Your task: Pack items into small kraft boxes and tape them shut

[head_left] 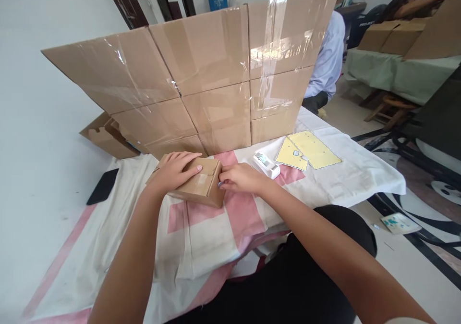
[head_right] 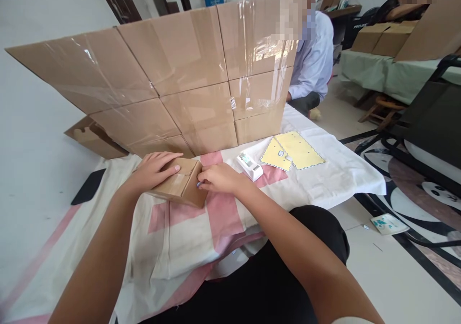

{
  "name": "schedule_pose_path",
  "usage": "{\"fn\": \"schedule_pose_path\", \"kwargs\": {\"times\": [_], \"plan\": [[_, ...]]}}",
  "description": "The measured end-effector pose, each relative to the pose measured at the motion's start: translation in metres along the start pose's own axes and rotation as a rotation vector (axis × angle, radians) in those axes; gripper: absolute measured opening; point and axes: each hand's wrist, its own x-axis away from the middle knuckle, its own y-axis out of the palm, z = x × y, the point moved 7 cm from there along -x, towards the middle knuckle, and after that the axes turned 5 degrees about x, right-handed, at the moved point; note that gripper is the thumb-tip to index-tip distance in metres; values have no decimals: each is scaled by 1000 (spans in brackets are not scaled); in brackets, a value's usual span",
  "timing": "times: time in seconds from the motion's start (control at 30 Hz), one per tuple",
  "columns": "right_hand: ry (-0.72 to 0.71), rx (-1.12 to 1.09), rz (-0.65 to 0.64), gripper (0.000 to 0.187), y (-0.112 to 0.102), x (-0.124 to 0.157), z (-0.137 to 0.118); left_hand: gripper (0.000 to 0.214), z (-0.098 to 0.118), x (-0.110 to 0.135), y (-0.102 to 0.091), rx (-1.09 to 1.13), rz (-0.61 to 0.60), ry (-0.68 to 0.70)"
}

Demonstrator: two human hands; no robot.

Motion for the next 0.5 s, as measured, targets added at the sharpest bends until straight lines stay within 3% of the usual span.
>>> {"fn": "schedule_pose_path", "kwargs": {"times": [0.23,0.5], "plan": [[-87,82,-3,15,0,-2,-5,56,4,2,-1,2,9,5],[-58,165,5,21,2,-3,-6,54,4,2,-1,-10,2,15]]}}
